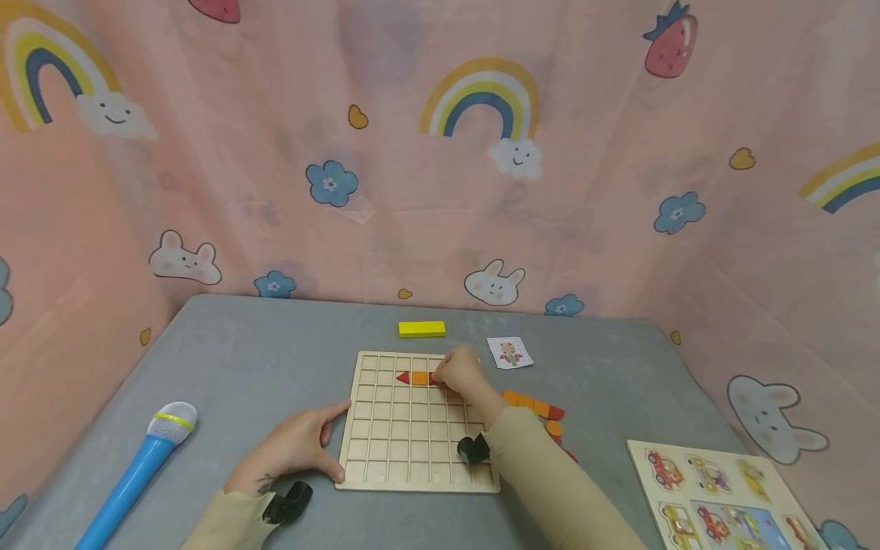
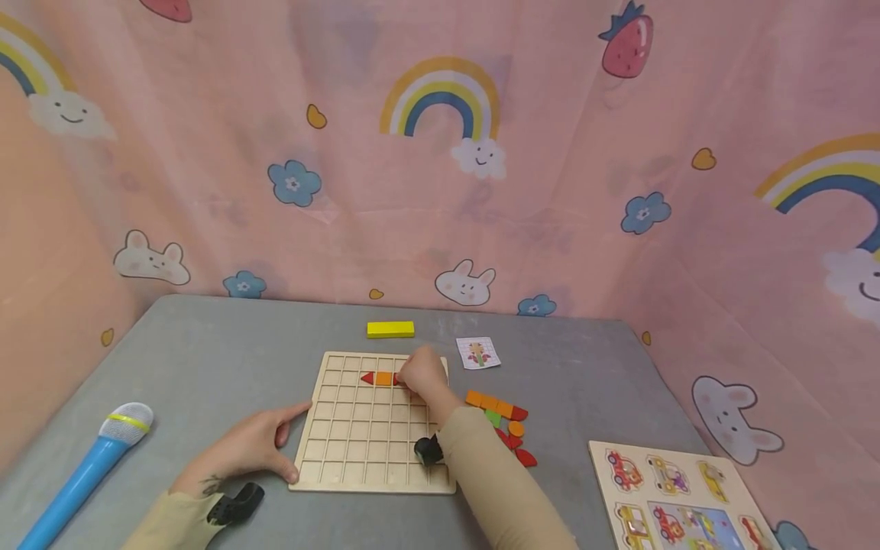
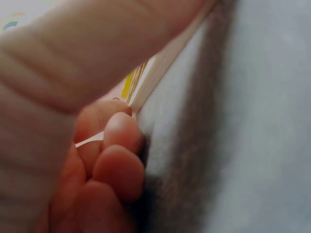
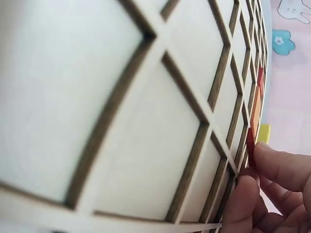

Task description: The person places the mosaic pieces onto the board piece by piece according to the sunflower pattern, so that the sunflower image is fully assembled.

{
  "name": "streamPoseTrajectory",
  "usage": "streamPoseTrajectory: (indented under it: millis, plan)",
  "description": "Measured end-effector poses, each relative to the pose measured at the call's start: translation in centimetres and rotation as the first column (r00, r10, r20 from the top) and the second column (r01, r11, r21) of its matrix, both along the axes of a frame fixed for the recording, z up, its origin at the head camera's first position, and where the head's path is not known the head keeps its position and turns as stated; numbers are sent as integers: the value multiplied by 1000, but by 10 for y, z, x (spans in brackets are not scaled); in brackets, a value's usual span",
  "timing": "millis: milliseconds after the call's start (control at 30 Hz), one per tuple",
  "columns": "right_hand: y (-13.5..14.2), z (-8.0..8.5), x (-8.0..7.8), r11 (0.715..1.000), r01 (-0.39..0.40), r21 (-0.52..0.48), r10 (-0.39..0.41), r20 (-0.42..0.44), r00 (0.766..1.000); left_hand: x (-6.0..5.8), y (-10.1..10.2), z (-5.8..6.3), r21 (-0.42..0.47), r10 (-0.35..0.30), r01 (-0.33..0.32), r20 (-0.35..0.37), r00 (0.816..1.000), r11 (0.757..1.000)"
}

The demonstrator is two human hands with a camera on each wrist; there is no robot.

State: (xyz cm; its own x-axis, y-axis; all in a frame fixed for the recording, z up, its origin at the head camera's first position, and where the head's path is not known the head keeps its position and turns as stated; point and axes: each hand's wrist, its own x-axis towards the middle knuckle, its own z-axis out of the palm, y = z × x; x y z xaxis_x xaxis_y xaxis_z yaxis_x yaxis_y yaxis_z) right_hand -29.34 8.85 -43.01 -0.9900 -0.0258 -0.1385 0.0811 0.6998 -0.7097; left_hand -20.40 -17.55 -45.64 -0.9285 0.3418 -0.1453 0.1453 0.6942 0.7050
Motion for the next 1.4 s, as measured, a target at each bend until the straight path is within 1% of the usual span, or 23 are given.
streamPoseTrajectory:
  millis: [67,167,233,333,433,467,533,633,700,767,833,900,933,967,1033,1133,1267,1333,1400]
  plan:
    - [0,0,0,999,-5,38,5,-11,1000,0,0,0,-1,2,-2,-5,1000,1000]
    - [1,2,1,999,-15,29,15,-2,1000,1,0,0,-4,0,0,-14,1000,1000]
    - [5,9,1,1000,-26,12,26,1,1000,1,0,0,-3,-2,2,-12,1000,1000]
    - [18,25,3,998,-57,21,57,-10,998,1,1,1,2,-4,4,4,1000,1000]
    - [41,43,7,991,-106,87,109,-34,993,1,1,2,8,-2,2,19,1000,1000]
    - [50,46,9,985,-125,120,131,-45,990,1,1,3,7,0,0,20,1000,1000]
    - [69,50,14,972,-161,174,172,-49,984,1,1,4,4,3,-3,15,1000,1000]
    - [94,48,24,935,-196,295,210,-15,978,1,0,3,-8,6,-6,-5,1000,1000]
    - [107,44,31,912,-194,362,195,34,980,1,-1,3,-8,4,-4,-9,1000,1000]
    - [119,42,39,885,-172,433,147,91,985,1,-1,2,-6,2,-2,-9,1000,1000]
    - [128,41,47,861,-137,489,81,134,988,1,-1,2,-3,-1,1,-7,1000,1000]
    - [137,41,55,843,-113,526,27,169,985,2,-1,2,-5,-3,3,-12,1000,1000]
    - [141,41,58,828,-110,550,10,182,983,2,0,1,-7,-4,4,-15,1000,1000]
    - [143,40,61,816,-112,568,-4,199,980,2,0,1,-9,-4,3,-18,1000,1000]
    - [147,36,65,804,-115,584,-14,212,977,2,1,1,-12,-5,4,-23,1000,1000]
    - [148,31,66,802,-116,586,-20,221,975,2,1,0,-17,1,-1,-15,1000,1000]
    - [148,28,65,820,-95,564,-31,210,977,1,1,0,-23,5,-5,0,1000,1000]
    - [149,28,64,836,-94,541,-27,213,977,0,1,-1,-24,2,-2,4,1000,1000]
    - [149,29,61,873,-86,481,-18,207,978,0,1,-1,-28,0,0,8,1000,1000]
